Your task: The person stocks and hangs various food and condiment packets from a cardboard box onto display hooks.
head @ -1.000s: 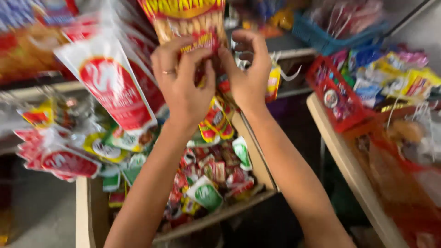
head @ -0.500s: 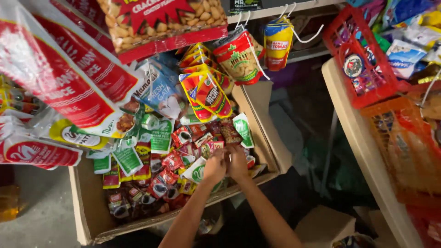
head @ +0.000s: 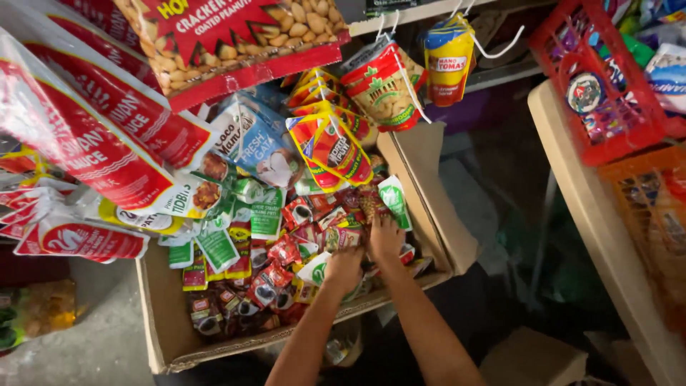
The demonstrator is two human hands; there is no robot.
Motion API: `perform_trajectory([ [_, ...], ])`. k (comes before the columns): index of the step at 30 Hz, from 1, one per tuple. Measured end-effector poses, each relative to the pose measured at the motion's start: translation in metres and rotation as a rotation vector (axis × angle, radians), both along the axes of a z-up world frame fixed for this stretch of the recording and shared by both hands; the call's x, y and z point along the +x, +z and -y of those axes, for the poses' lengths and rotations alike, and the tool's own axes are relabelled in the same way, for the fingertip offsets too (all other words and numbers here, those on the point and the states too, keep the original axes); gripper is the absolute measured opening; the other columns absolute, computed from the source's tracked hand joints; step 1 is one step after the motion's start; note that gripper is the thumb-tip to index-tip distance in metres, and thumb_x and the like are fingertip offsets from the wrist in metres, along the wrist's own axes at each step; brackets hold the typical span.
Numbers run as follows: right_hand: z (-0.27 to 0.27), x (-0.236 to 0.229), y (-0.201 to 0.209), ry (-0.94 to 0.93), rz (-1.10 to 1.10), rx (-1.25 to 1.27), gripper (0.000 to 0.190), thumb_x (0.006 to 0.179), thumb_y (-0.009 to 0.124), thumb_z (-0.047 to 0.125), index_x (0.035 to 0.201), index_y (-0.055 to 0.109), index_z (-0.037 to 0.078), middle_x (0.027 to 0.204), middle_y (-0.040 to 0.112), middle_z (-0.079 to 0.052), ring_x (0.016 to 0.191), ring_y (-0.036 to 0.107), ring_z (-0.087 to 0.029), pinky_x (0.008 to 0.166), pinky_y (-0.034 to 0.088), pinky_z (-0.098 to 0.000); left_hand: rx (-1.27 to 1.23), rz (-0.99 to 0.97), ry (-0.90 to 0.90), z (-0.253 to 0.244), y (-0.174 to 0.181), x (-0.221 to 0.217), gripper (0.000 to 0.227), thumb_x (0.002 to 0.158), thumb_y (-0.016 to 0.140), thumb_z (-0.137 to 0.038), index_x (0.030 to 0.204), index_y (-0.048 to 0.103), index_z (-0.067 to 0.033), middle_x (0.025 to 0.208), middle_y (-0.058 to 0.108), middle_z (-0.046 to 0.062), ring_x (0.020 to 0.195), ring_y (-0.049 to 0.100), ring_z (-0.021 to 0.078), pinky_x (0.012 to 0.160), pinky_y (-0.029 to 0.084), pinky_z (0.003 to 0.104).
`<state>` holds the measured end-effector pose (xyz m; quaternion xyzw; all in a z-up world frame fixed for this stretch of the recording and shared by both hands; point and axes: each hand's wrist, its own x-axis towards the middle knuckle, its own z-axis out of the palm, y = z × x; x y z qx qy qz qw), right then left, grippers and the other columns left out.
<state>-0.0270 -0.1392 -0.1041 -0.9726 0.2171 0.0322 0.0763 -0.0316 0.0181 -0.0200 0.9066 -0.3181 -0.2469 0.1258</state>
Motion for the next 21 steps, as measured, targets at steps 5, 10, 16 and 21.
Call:
perform_trajectory([
  [5,-0.006,0.008,0.067,0.013,-0.069,0.071,0.056,0.087,0.062,0.03,0.139,0.054,0.01,0.128,0.062,-0.011,0.122,0.053,-0.031,0.097,0.041,-0.0539,0.059,0.004,-0.013,-0.007,-0.005,-0.013,0.035,0.083,0.068,-0.02,0.117,0.066,-0.01,0.121,0.068,0.016,0.11,0.067,0.0353,0.091,0.055,0.049],
  [10,0.002,0.018,0.014,0.076,-0.033,0.019,0.03,0.101,0.052,0.022,0.123,0.066,0.009,0.118,0.071,-0.011,0.109,0.063,-0.031,0.092,0.046,-0.0492,-0.05,0.032,-0.013,-0.025,0.013,-0.013,0.04,0.077,0.071,-0.02,0.115,0.067,-0.0089,0.116,0.069,0.016,0.107,0.068,0.0355,0.09,0.054,0.048],
  [16,0.006,0.002,0.047,0.196,0.299,-0.055,0.029,0.082,0.057,0.015,0.107,0.069,0.008,0.103,0.073,-0.01,0.1,0.066,-0.031,0.085,0.047,-0.0495,-0.475,-0.25,0.318,-0.026,-0.039,-0.006,0.04,0.084,0.065,-0.027,0.122,0.07,-0.0147,0.106,0.076,0.013,0.097,0.074,0.0318,0.086,0.058,0.044],
  [21,-0.031,-0.048,0.152,0.402,0.438,0.326,0.012,0.083,0.065,0.012,0.094,0.063,0.007,0.097,0.067,-0.015,0.099,0.06,-0.037,0.084,0.044,-0.0506,-1.148,-0.918,0.962,-0.015,-0.091,0.017,0.042,0.101,0.066,-0.043,0.111,0.074,-0.0034,0.092,0.074,0.012,0.077,0.069,0.0252,0.066,0.054,0.038],
])
